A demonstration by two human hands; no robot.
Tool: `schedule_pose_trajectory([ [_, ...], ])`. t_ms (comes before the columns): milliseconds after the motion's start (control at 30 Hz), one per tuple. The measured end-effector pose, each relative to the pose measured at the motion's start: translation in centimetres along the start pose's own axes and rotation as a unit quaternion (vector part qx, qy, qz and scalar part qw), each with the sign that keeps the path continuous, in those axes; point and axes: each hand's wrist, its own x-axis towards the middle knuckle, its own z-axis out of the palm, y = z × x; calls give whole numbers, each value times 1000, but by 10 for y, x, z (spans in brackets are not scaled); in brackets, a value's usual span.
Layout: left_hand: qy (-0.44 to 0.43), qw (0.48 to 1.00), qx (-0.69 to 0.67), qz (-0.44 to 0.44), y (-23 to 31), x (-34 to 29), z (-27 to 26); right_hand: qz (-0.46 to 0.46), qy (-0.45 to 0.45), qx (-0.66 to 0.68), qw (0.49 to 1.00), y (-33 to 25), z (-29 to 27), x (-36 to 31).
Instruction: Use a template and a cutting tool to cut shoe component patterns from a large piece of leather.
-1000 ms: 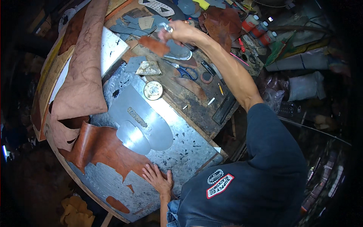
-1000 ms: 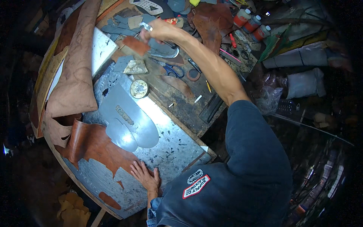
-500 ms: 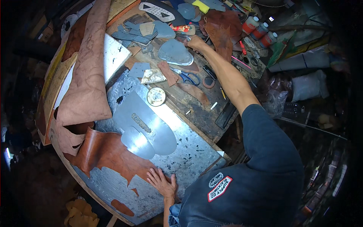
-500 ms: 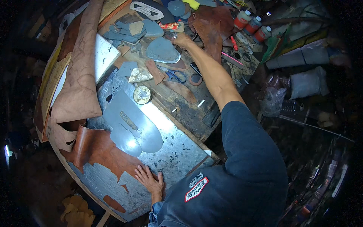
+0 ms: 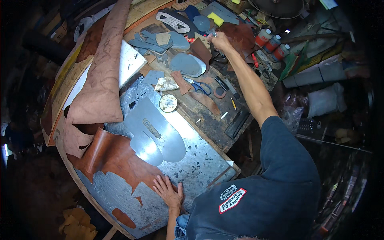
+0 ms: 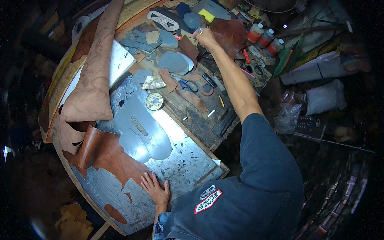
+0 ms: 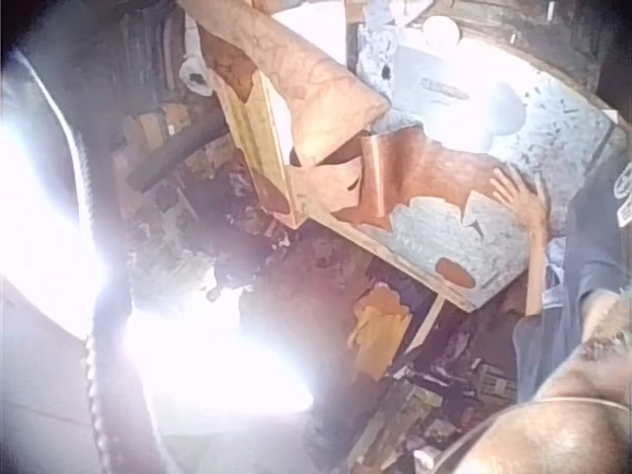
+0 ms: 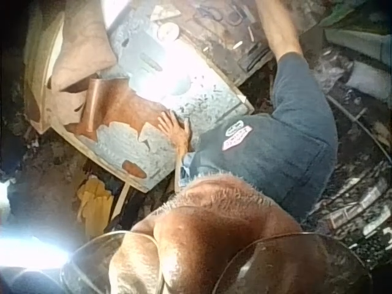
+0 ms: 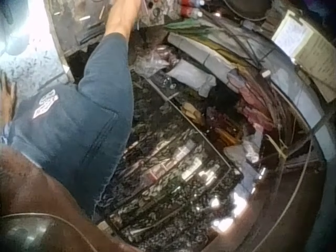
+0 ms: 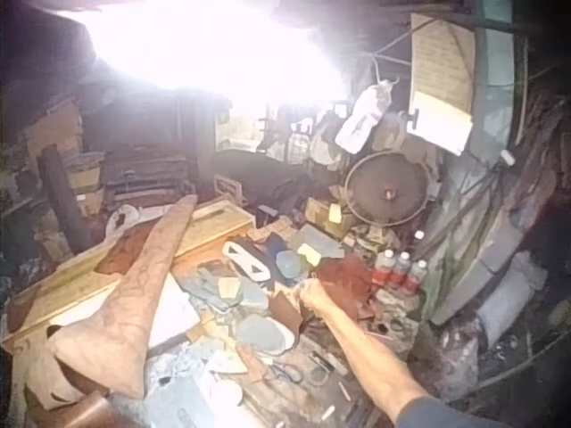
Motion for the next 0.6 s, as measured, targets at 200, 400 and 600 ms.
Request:
schedule_pose_trajectory([
  [200,6,1000,-8,-8,0,0,-2,-136,87,-123,979,-19,-9,-9],
  [400,13,1000,-23,0,4,9,-14,-324,200,-117,917,-81,-48,-61],
  [600,20,998,-43,-33,5,-9,-10,-192,-105,233,947,-113,-29,-139],
])
